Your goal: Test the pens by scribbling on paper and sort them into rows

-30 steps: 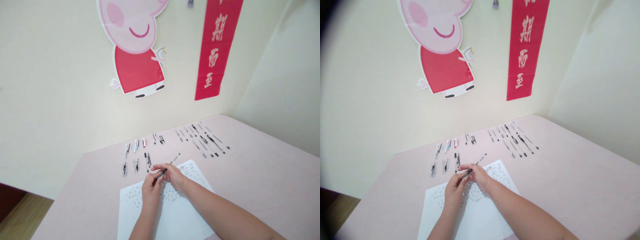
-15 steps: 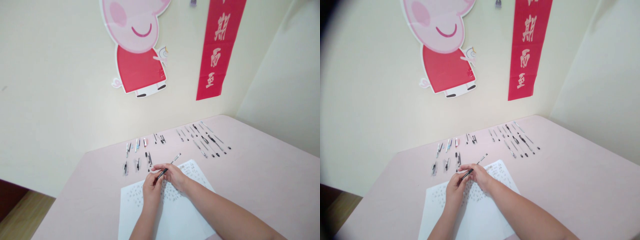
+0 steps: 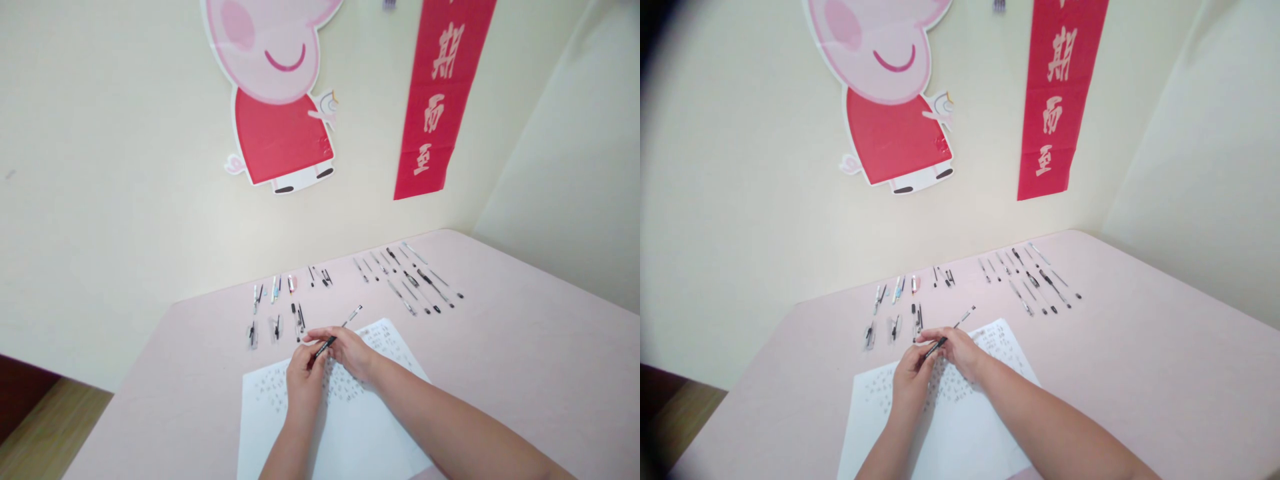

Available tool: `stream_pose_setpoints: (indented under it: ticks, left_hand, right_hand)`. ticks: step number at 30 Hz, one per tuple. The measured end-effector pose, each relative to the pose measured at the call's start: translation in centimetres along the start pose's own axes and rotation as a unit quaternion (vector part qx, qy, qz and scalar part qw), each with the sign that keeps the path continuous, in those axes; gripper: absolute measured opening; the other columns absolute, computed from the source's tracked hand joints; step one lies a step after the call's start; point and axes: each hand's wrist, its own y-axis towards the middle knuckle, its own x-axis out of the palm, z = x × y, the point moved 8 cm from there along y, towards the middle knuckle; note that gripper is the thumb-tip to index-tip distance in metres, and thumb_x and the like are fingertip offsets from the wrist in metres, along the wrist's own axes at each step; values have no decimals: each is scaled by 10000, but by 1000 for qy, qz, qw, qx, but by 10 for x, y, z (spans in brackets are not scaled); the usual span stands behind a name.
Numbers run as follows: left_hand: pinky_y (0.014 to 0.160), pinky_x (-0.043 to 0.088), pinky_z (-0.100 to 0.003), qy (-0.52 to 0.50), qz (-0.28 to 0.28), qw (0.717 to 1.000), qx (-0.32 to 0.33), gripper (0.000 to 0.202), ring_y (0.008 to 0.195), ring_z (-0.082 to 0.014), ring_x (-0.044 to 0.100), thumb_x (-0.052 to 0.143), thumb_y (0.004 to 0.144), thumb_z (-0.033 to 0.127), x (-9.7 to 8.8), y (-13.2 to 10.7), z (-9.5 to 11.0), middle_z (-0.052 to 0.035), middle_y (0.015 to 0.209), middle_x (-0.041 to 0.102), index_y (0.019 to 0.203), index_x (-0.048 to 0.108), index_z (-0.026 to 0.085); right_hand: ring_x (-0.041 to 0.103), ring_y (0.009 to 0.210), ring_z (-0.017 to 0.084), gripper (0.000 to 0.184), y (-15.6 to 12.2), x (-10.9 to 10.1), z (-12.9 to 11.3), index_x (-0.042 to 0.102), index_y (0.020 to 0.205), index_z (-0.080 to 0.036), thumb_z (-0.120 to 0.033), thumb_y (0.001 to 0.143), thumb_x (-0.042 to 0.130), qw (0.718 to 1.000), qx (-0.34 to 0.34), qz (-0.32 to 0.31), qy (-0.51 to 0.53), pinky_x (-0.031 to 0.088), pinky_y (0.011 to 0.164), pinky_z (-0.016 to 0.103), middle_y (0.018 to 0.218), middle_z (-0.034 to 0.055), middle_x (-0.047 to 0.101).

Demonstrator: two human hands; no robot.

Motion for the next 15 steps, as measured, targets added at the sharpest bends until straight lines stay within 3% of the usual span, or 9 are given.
stream_pose_setpoints:
  ticks: [6,15]
  left_hand:
    - [781,486,-380,-14,10,1000,-10,173,831,-233,631,614,726,300,-1,-1,0,-61,825,697,818,732,212]
    - [792,481,-387,-4,0,1000,5,166,838,-238,626,612,736,293,0,1,4,-67,826,698,820,732,215]
  right_hand:
    - [600,987,235,353,-1,3,-2,730,905,-134,-388,719,571,1000,-11,-14,3,389,918,368,1023,104,703]
    - [608,967,238,364,1,0,-1,733,904,-127,-399,715,580,1000,-12,-11,10,401,896,363,986,104,713]
